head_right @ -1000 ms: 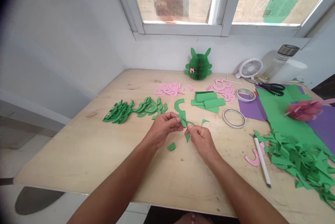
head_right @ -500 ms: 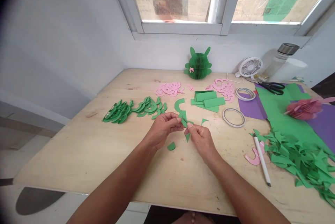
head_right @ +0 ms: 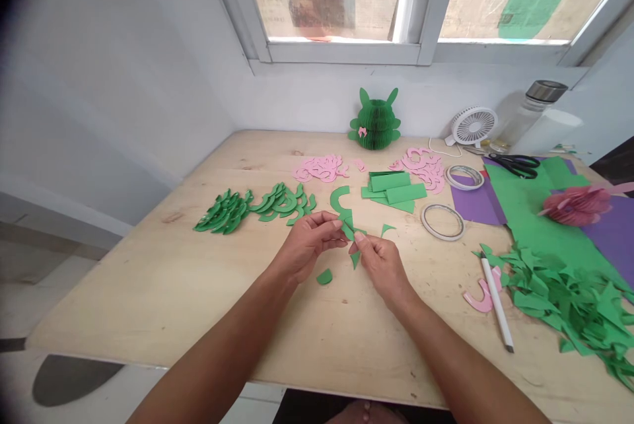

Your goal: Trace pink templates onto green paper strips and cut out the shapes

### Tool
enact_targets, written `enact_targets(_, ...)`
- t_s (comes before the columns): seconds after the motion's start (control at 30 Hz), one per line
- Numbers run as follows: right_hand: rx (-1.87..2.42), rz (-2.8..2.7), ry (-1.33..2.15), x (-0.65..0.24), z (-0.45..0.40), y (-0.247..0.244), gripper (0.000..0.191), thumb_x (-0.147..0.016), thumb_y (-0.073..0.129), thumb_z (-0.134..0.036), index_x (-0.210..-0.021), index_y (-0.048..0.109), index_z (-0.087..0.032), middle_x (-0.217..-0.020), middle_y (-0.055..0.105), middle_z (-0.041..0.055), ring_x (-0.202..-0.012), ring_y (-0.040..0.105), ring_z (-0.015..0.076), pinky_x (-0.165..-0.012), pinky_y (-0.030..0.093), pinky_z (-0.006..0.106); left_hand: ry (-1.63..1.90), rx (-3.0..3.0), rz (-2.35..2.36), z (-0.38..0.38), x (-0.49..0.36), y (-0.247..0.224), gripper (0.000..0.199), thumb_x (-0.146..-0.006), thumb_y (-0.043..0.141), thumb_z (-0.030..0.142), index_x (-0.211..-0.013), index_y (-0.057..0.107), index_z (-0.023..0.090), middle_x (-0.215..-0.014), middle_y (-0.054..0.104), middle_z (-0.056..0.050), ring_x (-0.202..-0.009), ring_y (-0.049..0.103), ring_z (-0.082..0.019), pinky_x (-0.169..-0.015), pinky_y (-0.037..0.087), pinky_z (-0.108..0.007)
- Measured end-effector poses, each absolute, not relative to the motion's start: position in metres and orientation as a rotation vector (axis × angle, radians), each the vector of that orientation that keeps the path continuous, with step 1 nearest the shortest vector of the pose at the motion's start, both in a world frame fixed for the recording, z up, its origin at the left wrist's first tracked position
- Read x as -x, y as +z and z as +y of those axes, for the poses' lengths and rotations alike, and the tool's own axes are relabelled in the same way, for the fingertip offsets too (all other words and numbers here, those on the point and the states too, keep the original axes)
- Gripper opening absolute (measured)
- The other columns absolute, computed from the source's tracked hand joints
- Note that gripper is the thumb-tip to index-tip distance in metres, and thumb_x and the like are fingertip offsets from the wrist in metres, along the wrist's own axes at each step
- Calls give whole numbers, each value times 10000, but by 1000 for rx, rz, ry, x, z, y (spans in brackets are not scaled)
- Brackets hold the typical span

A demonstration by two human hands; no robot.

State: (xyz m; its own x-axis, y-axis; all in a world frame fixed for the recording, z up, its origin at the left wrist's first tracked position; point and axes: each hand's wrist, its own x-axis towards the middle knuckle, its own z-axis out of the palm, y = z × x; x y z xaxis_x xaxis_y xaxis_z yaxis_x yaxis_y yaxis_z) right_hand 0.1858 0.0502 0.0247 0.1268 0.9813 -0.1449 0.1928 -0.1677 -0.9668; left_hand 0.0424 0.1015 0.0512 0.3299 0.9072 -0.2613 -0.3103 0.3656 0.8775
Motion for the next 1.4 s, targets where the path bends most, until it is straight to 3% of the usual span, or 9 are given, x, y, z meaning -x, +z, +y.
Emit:
enact_targets(1.0, 1523, -1190, 1094, -186, 50, 22, 580, -812, 466, -678, -651, 623, -144, -465, 252, -73, -420, 187, 71, -386, 136, 212, 1006, -706, 876, 95, -52, 46, 311, -587, 807, 339, -721, 591, 162, -606, 634, 14, -597, 618, -117, -682, 515, -273)
enact_targets(1.4, 1512, -1104, 1182, -187, 50, 27, 587, -793, 476, -704, -724, 640, -144, -451, 289, -76, -412, 209, 79, -399, 144, 226, 1020, -671, 855, 98, -50, 44, 285, -589, 797, 302, -717, 582, 165, -596, 621, 26, -600, 611, -114, -700, 505, -278)
